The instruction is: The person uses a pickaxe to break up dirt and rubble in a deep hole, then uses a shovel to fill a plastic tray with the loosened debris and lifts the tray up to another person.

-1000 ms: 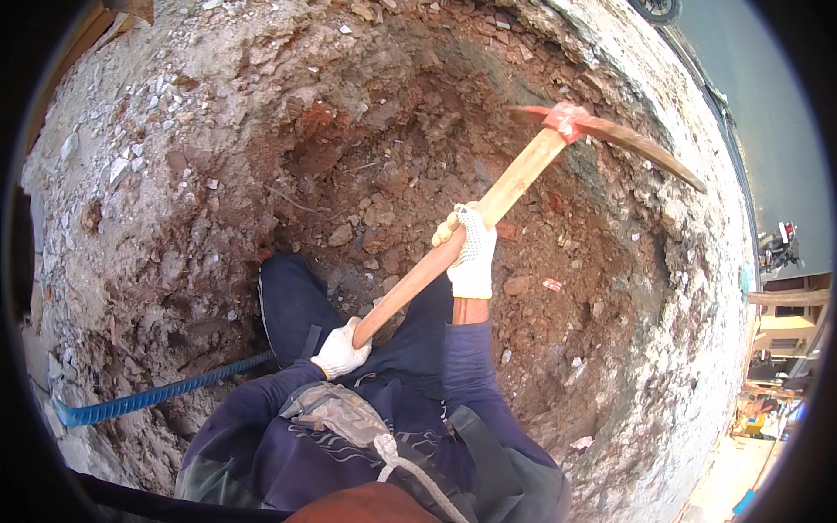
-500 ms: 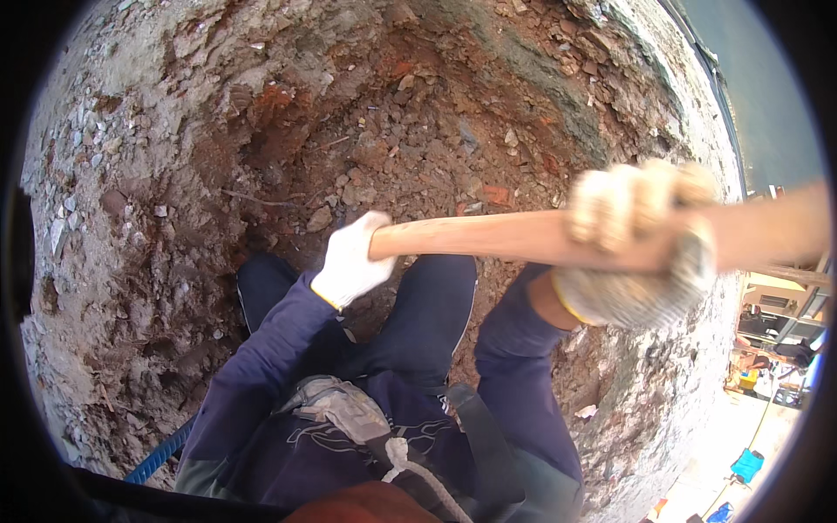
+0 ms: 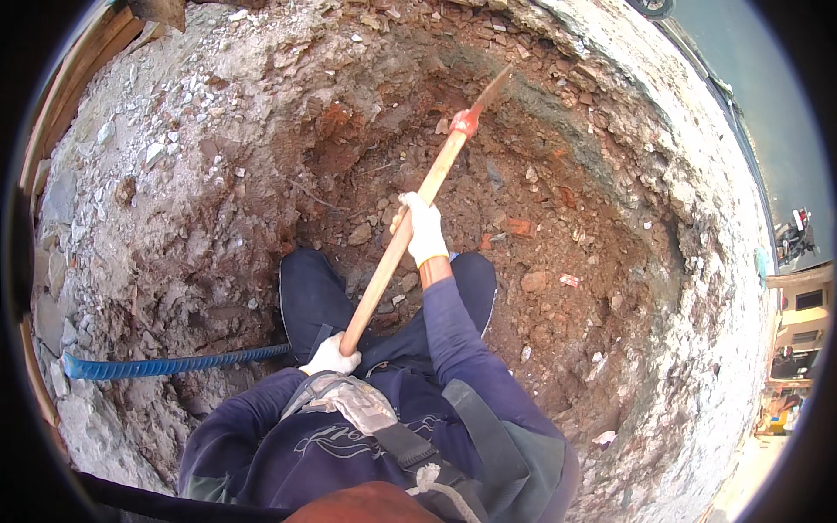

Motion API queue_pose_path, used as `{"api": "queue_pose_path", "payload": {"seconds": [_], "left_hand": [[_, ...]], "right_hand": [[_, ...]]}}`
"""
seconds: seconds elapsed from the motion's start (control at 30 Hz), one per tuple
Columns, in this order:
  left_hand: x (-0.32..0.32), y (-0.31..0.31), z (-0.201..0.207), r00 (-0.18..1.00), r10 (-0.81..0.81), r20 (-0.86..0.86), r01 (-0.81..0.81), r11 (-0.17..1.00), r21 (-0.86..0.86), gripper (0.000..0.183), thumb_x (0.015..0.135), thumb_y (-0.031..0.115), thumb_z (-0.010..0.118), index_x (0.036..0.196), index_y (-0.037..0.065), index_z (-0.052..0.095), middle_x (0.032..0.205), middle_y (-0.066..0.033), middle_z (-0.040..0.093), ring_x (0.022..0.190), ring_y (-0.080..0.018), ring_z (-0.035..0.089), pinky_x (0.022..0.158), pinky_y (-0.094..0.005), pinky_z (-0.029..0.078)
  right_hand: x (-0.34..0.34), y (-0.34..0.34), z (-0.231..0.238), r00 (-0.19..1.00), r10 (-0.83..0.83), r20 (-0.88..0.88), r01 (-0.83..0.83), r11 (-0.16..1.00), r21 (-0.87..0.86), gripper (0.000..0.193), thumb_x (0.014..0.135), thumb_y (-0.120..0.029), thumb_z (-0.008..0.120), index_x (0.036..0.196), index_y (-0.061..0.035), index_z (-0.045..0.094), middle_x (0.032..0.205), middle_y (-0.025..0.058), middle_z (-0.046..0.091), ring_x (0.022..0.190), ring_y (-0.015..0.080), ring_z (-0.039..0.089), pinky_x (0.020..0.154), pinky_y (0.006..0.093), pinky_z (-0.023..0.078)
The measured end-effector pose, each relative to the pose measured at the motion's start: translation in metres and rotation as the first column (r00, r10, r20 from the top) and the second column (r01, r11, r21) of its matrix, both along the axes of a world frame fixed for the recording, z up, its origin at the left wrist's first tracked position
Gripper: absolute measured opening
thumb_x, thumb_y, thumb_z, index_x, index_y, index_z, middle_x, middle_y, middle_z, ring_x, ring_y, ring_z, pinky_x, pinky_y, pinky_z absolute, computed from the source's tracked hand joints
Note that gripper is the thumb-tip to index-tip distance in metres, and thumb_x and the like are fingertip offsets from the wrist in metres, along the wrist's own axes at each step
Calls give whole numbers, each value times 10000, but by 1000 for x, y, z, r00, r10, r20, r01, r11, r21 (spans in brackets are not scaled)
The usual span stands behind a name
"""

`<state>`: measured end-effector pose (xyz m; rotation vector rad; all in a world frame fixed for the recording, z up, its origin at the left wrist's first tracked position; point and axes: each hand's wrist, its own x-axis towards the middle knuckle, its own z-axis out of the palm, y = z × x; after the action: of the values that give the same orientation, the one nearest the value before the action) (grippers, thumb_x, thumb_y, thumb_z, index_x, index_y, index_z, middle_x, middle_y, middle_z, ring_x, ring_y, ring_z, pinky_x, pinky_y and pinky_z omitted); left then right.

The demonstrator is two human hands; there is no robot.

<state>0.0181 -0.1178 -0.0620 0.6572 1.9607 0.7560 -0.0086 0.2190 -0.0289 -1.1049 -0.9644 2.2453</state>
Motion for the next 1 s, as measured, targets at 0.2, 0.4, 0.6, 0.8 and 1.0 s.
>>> {"api": "queue_pose_path", "payload": {"seconds": [0.2,0.4,0.6,0.8,1.0], "left_hand": [[5,48,11,978,-139,-153,171,961,220,314,850,224,676,1076,41,560,839,-281,670,833,-473,681,706,-523,533],[-1,213,72,952,9,-307,192,764,616,391,779,168,752,1134,107,599,936,-180,697,863,-392,694,745,-427,559],[-50,263,74,925,147,-351,162,683,713,317,759,122,747,1052,85,631,883,-173,694,813,-366,707,717,-386,562],[29,146,-96,977,215,2,-213,968,130,362,829,266,715,1077,19,622,927,-233,693,918,-390,694,816,-440,543],[-1,122,-68,983,186,8,-186,983,5,443,814,301,706,1123,-4,613,1031,-251,693,994,-406,683,868,-449,533]], "right_hand": [[91,18,80,928,-303,-215,318,948,34,197,867,-180,717,988,-82,596,719,56,579,527,201,558,485,372,501],[165,51,271,721,218,-658,297,760,578,273,877,-219,717,1109,-119,613,764,61,596,606,218,577,553,406,526],[131,64,290,661,483,-575,190,633,750,399,908,-307,692,1202,-57,590,859,75,628,699,197,640,592,401,553],[-31,104,-50,994,-102,31,97,986,132,200,902,-252,711,949,-77,625,673,70,561,490,205,552,462,373,501],[-49,102,-99,992,-51,120,40,995,93,219,931,-292,667,979,-97,578,725,70,559,528,221,561,476,379,509]]}}
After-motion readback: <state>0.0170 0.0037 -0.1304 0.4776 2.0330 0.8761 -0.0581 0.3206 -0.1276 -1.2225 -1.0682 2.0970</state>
